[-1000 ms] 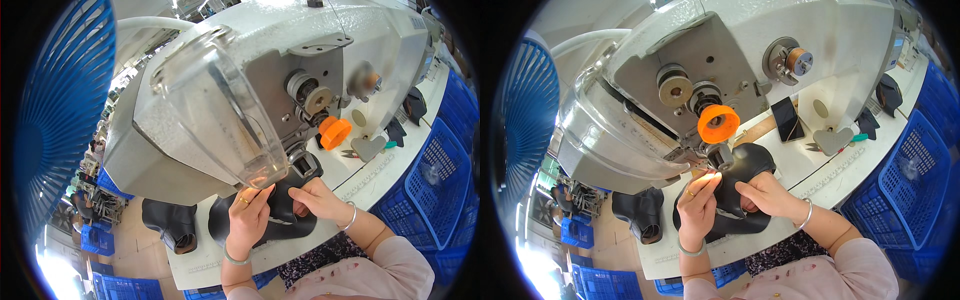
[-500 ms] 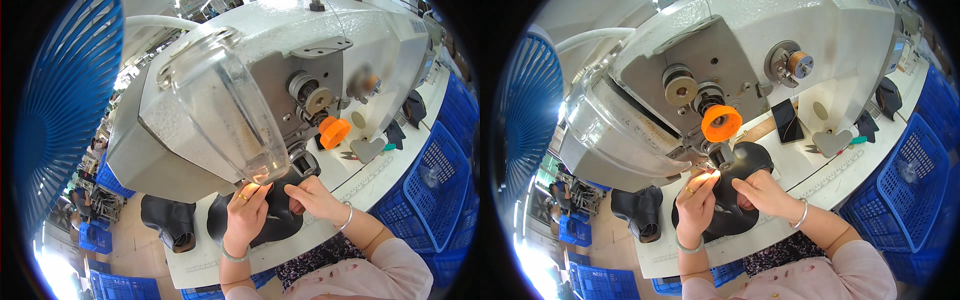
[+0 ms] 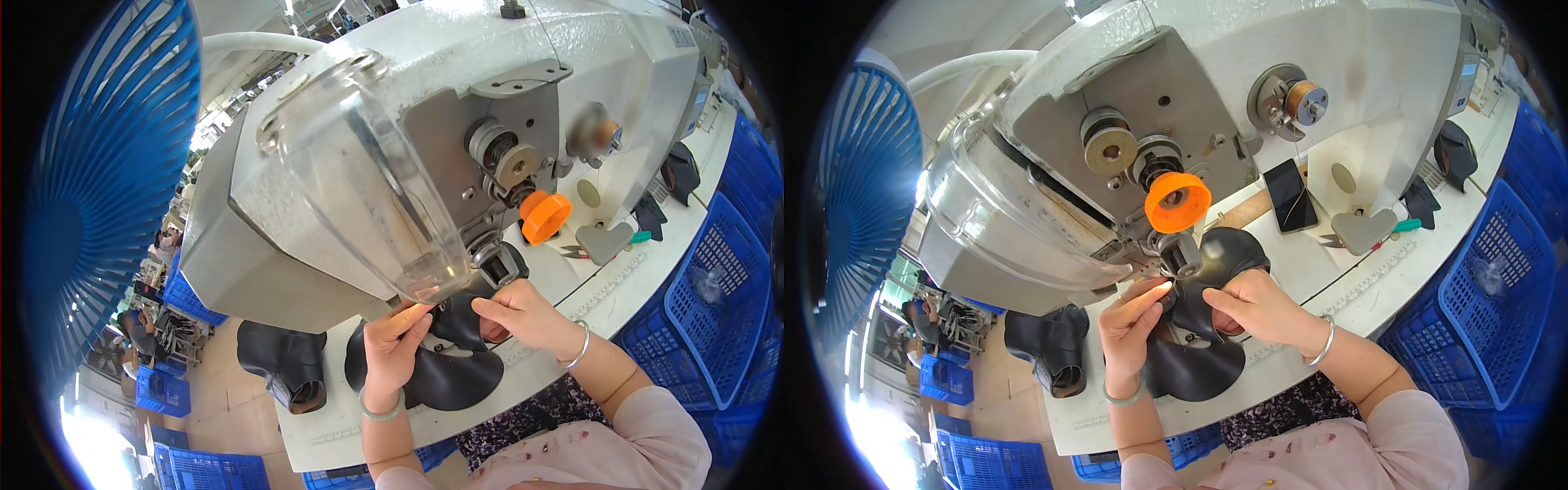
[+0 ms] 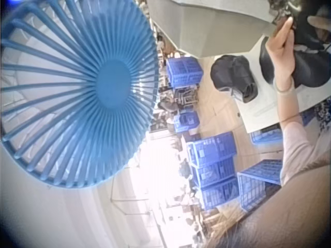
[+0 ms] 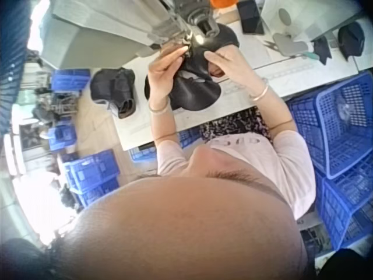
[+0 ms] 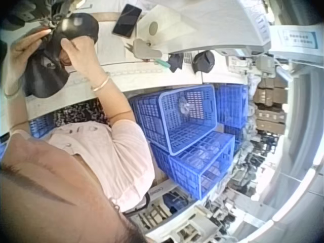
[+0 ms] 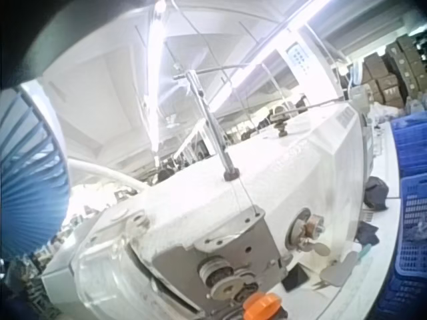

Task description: Operating a specialized industrial sewing or skiving machine to process leather shoe upper components.

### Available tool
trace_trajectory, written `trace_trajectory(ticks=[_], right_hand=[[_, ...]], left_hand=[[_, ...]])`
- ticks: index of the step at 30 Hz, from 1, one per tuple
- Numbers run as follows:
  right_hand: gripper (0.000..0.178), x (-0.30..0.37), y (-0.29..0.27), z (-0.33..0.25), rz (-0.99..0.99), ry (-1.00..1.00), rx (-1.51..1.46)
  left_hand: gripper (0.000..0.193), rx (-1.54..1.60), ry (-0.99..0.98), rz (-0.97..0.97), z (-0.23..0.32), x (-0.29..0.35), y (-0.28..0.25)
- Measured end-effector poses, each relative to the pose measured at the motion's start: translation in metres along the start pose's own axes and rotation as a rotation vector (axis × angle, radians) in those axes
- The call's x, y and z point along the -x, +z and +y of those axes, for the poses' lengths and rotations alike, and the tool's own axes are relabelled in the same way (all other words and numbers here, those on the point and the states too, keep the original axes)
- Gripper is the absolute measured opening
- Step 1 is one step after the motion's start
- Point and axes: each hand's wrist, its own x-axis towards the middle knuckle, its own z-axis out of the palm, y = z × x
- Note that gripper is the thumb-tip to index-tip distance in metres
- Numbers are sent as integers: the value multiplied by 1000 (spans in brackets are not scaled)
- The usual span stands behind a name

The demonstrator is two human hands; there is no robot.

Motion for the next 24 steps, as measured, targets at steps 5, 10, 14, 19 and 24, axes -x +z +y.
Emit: trace_trajectory(ticks=[5,10,14,19,24], right_hand=[[47,-8,-7,-1,-53,73,-41],[46,-7,-7,-3,-40,98,-22],[51,-8,-3,-9,-2,56,-38],[51,-13,-6,-10,-11,5,-33],[50,-15,-2,-10,15,-21,-58]], left_hand=[[28,-406,200,-42,9,-4,3],[27,-499,279,-26,13,-2,8],[27,-514,298,1,13,-3,11],[24,-525,311,22,11,-5,13],[24,-535,296,14,9,-7,10]])
